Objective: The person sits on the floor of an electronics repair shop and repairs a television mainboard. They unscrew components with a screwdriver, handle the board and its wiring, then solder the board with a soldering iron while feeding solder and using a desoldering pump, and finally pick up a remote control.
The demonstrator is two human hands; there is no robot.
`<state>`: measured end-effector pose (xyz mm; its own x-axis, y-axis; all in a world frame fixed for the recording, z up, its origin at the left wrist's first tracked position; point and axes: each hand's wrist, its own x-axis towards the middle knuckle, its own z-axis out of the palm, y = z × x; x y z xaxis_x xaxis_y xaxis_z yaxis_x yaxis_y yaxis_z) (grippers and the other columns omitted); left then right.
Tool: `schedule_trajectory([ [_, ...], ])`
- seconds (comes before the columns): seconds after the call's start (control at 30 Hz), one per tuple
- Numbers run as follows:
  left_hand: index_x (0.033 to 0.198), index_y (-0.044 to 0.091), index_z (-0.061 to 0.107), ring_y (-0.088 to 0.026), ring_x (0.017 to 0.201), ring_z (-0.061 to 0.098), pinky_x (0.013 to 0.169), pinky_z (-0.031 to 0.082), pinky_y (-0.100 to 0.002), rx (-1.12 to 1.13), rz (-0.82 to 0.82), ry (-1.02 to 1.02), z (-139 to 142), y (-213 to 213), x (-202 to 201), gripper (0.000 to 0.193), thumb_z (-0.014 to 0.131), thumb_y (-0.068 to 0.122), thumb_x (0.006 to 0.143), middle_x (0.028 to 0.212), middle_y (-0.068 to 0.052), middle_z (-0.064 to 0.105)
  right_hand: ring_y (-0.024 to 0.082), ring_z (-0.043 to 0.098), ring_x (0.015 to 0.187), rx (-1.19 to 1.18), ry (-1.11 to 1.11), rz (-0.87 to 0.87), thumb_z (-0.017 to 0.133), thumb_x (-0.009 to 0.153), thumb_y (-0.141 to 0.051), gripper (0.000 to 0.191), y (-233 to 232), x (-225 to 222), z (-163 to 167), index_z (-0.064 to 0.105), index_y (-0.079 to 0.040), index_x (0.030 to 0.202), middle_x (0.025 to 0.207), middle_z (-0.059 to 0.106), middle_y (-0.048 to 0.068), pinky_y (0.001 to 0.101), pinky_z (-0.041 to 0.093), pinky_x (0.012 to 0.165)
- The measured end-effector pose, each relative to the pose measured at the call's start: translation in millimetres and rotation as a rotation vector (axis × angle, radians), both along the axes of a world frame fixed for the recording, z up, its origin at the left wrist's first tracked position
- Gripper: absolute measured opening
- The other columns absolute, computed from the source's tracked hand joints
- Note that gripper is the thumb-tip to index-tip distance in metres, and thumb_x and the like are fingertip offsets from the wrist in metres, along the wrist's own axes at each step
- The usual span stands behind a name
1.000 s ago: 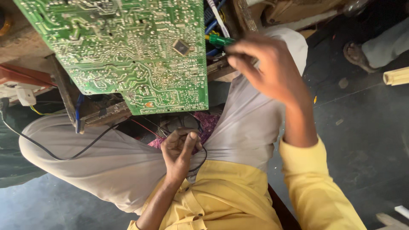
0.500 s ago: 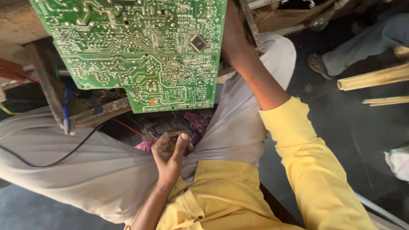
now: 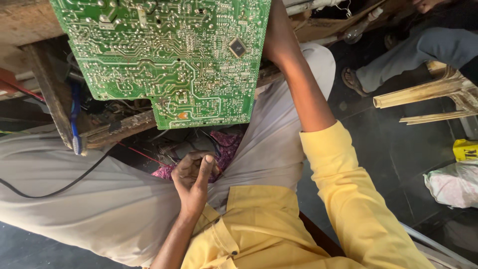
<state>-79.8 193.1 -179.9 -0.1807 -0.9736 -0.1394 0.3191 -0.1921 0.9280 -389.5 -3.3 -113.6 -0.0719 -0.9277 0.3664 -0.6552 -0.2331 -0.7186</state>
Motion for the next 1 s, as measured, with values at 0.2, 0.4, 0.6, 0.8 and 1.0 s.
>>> schedule_trajectory([
  [0.2,0.102,-0.004,0.068,-0.009,0.071,0.063,0.068,0.053,-0.025,0.008,-0.012,0.011,1.0,1.6,2.8,0.016,0.069,0.012,0.101,0.081,-0.004,0.069,0.032,0.062,0.126,-0.031,-0.141,0.076,0.076,0.102,-0.015,0.041,-2.5,-2.8,-13.8,0.056,0.003,0.133,0.133,0.067,0.020,0.0415,0.049,0.109],
  [0.4,0.101,-0.004,0.069,-0.009,0.071,0.064,0.068,0.053,-0.024,0.032,-0.015,-0.031,1.9,4.0,3.0,0.017,0.069,0.012,0.101,0.082,-0.005,0.070,0.029,0.059,0.114,-0.093,0.020,0.037,0.068,0.106,-0.018,0.032,-9.0,1.1,-24.7,0.058,0.005,0.126,0.123,0.065,0.020,0.0422,0.050,0.103],
  [0.6,0.102,-0.004,0.068,-0.008,0.072,0.064,0.070,0.052,-0.024,0.022,0.002,-0.010,4.6,2.5,8.2,0.018,0.069,0.014,0.101,0.083,-0.005,0.070,0.013,0.068,0.096,0.187,-0.547,0.132,0.071,0.099,-0.015,0.028,33.5,-1.3,20.6,0.071,0.004,0.120,0.108,0.075,0.006,0.0292,0.055,0.085],
  [0.8,0.103,-0.004,0.068,-0.008,0.071,0.063,0.068,0.052,-0.024,0.011,-0.011,-0.017,-0.3,3.3,9.7,0.017,0.069,0.013,0.101,0.081,-0.004,0.068,0.015,0.064,0.089,0.182,-0.768,-0.006,0.074,0.096,-0.003,0.027,103.0,-20.8,60.5,0.071,0.009,0.121,0.103,0.071,0.011,0.0304,0.048,0.076],
  [1.0,0.105,-0.005,0.070,-0.010,0.074,0.066,0.070,0.056,-0.026,0.028,-0.045,0.068,-4.4,6.3,8.9,0.016,0.069,0.011,0.100,0.084,-0.005,0.070,0.024,0.064,0.084,0.019,-1.036,-0.050,0.062,0.104,-0.003,0.022,171.6,-36.1,75.1,0.068,0.011,0.120,0.104,0.070,0.018,0.0365,0.050,0.075],
])
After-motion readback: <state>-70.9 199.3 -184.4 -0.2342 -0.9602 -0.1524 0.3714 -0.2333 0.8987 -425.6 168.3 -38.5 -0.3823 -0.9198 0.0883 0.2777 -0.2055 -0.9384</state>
